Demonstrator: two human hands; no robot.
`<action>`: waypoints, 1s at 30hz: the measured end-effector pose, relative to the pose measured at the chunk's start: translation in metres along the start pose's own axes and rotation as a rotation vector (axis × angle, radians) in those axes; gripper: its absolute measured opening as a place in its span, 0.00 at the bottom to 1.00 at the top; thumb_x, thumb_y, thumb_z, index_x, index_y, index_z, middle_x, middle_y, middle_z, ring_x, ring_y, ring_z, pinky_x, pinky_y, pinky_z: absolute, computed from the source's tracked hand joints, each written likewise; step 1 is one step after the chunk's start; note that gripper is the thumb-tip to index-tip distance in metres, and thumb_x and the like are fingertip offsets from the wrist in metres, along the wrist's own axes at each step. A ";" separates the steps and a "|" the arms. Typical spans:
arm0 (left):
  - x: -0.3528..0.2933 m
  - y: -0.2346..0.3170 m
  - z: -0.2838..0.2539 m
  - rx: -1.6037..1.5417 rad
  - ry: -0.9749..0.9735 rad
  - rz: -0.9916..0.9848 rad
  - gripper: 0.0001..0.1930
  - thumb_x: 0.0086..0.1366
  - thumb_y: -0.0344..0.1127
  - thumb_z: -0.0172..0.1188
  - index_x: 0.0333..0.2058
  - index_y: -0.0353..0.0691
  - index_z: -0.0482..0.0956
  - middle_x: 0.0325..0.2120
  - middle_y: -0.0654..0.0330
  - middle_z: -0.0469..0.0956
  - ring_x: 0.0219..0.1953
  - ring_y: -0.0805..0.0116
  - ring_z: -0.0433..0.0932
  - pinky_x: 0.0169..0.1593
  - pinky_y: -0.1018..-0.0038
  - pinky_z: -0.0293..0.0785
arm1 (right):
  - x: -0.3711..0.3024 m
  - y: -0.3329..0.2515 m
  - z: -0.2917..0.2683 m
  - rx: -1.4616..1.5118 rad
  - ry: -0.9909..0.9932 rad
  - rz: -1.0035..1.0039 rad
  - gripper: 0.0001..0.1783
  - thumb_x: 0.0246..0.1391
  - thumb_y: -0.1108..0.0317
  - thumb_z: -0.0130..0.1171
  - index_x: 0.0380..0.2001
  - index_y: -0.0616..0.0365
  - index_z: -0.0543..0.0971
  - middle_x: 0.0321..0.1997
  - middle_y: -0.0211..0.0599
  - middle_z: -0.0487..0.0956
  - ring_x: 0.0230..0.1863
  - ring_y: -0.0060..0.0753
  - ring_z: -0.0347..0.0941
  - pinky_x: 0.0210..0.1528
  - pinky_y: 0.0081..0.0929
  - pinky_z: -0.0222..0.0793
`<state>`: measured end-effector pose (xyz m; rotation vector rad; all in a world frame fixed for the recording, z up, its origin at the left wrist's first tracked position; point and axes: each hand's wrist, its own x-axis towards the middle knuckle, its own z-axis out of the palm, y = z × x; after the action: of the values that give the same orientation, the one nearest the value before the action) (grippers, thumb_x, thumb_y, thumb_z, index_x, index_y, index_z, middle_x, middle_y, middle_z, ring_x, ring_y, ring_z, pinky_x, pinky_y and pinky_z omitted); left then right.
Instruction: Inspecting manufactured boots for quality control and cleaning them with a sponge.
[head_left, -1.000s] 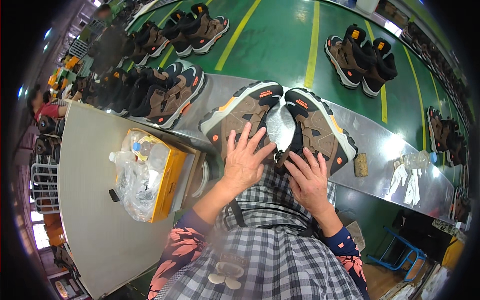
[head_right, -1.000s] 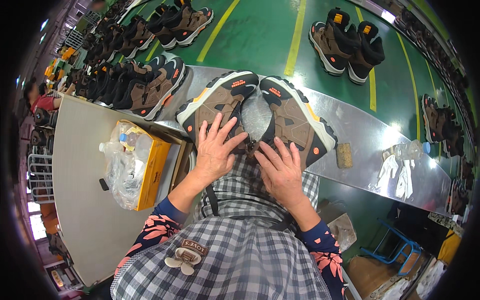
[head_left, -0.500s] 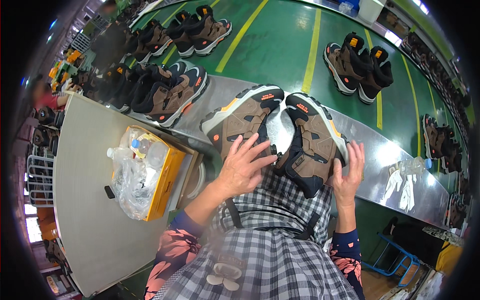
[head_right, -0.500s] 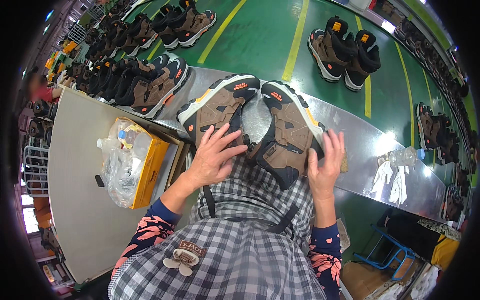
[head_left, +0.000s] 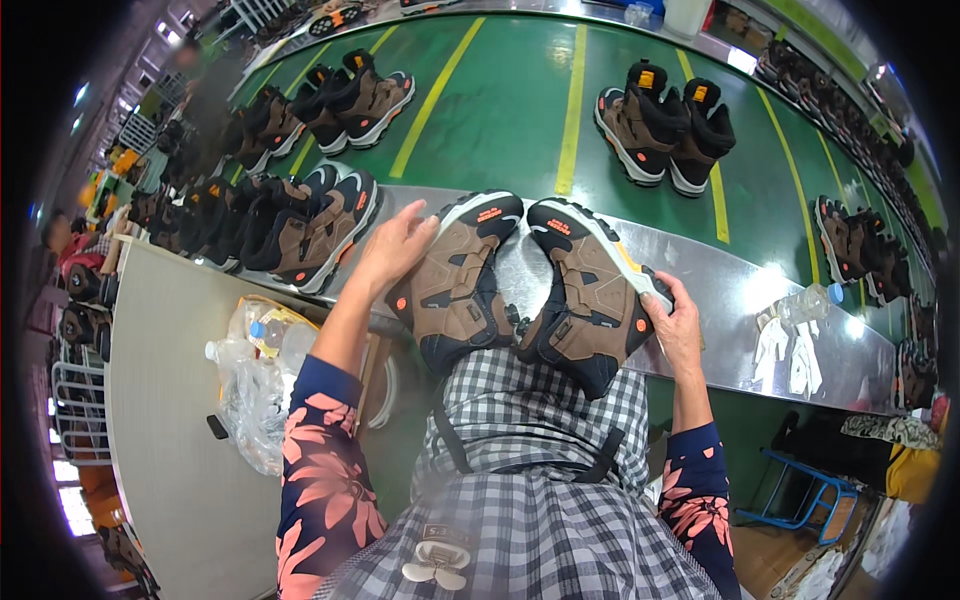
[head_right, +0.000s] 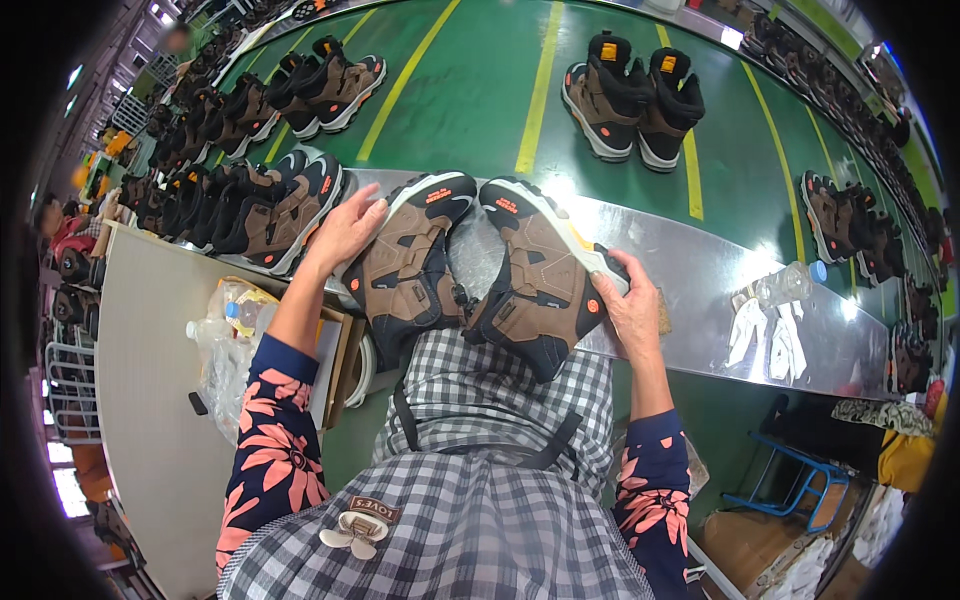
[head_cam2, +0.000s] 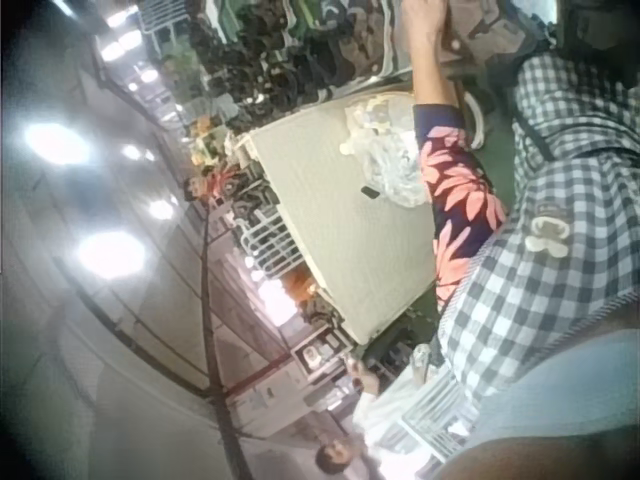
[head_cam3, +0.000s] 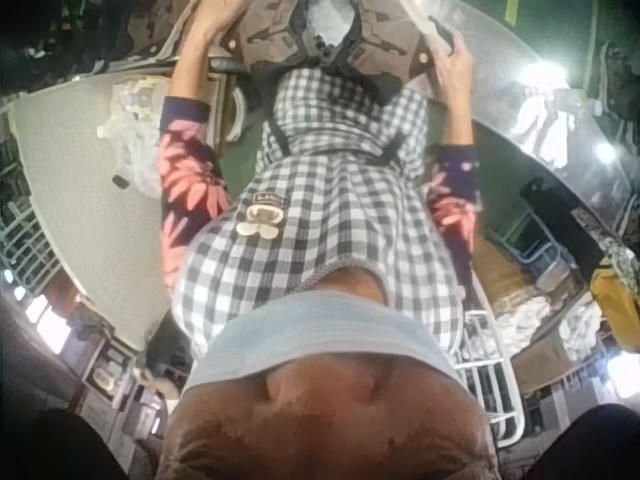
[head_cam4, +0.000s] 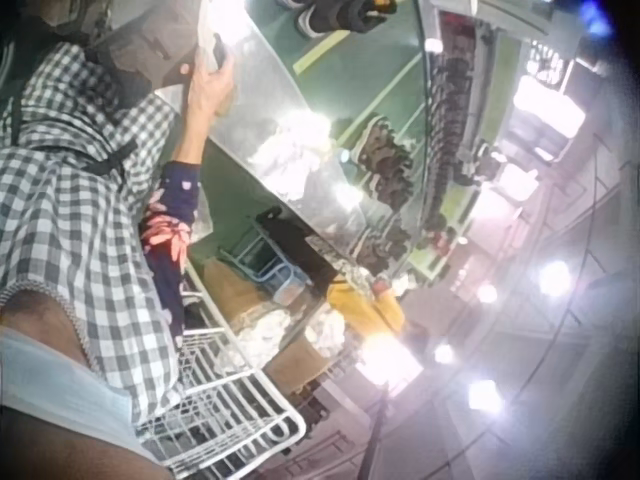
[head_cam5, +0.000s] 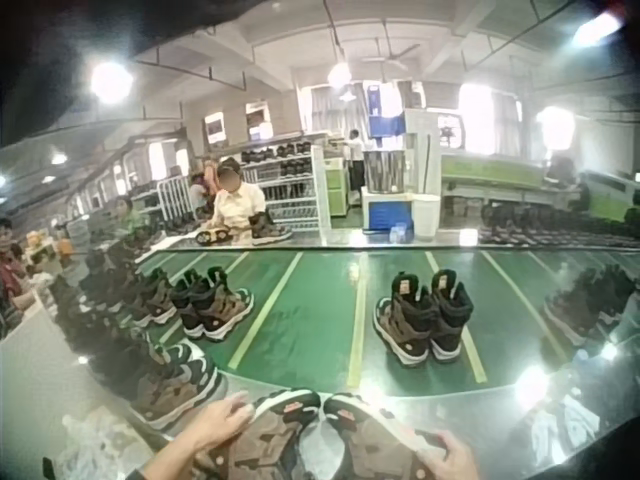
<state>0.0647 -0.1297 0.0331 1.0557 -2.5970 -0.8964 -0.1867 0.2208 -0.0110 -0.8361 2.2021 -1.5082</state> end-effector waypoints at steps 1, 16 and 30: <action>0.005 0.000 0.000 0.039 -0.094 -0.058 0.30 0.70 0.56 0.48 0.59 0.36 0.71 0.49 0.43 0.79 0.51 0.48 0.78 0.54 0.62 0.72 | 0.000 0.002 0.001 0.024 -0.005 -0.001 0.28 0.53 0.54 0.68 0.52 0.59 0.77 0.46 0.40 0.82 0.47 0.29 0.77 0.51 0.28 0.71; -0.019 -0.003 0.001 -0.097 -0.043 0.084 0.24 0.69 0.53 0.49 0.38 0.33 0.77 0.25 0.47 0.77 0.31 0.55 0.76 0.38 0.63 0.71 | -0.026 0.038 0.004 0.141 0.110 -0.157 0.23 0.50 0.66 0.69 0.48 0.65 0.78 0.44 0.36 0.82 0.46 0.26 0.76 0.52 0.24 0.69; -0.066 -0.024 0.060 -0.659 0.125 0.134 0.24 0.75 0.51 0.43 0.27 0.35 0.70 0.22 0.70 0.64 0.29 0.79 0.59 0.32 0.75 0.59 | -0.062 0.060 0.023 0.899 -0.044 0.074 0.39 0.51 0.44 0.68 0.56 0.64 0.73 0.52 0.36 0.77 0.53 0.28 0.73 0.58 0.27 0.67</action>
<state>0.1029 -0.0706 -0.0263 0.7099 -1.9995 -1.4491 -0.1417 0.2596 -0.0780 -0.4576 1.2479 -2.1117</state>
